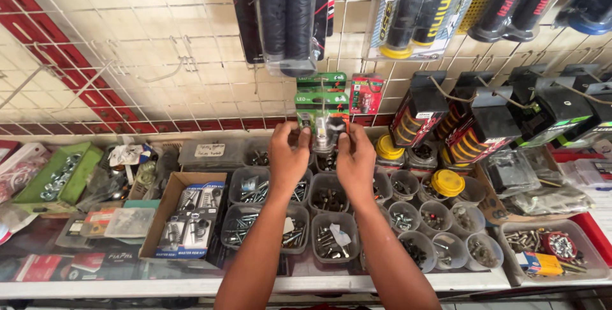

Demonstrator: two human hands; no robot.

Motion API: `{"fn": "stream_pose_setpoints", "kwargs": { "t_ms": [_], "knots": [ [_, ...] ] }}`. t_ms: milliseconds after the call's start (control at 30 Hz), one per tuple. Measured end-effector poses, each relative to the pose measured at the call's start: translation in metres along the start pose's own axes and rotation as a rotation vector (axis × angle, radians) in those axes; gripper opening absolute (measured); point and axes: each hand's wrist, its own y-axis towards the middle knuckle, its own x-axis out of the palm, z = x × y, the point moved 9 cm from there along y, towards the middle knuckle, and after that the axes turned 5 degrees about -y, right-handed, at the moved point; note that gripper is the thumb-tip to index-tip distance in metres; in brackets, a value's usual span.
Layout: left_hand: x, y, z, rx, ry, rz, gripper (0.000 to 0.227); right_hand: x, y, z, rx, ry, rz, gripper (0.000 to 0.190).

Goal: The person picks up several packaged motorcycle parts one by one from a counter, shows them to the camera, and then places them onto a display rack.

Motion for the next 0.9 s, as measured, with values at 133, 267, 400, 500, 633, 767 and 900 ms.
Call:
{"fn": "stream_pose_setpoints", "kwargs": {
  "t_ms": [133,267,400,500,633,767,900],
  "knots": [
    [0.005,0.012,-0.01,-0.093,0.047,0.013,0.013,-0.005,0.004,-0.025,-0.152,-0.117,0.008,0.045],
    [0.011,0.025,-0.014,-0.117,0.154,0.009,0.015,-0.005,-0.001,-0.053,-0.338,-0.201,0.02,0.063],
    [0.011,0.03,-0.011,-0.034,0.128,-0.002,0.014,-0.002,-0.003,-0.058,-0.351,-0.292,0.007,0.067],
    [0.015,0.026,-0.012,-0.043,0.023,-0.06,0.015,-0.003,-0.006,-0.058,-0.385,-0.305,0.018,0.063],
    [0.017,0.021,-0.013,-0.099,0.002,-0.097,0.016,-0.003,-0.006,-0.048,-0.33,-0.28,-0.015,0.062],
    [0.015,0.02,-0.012,-0.125,0.023,-0.109,0.015,-0.003,-0.01,-0.048,-0.332,-0.28,-0.04,0.061],
    [0.014,0.016,-0.008,-0.049,0.038,-0.116,0.015,-0.003,-0.014,-0.048,-0.338,-0.281,-0.056,0.063]
  ]
}}
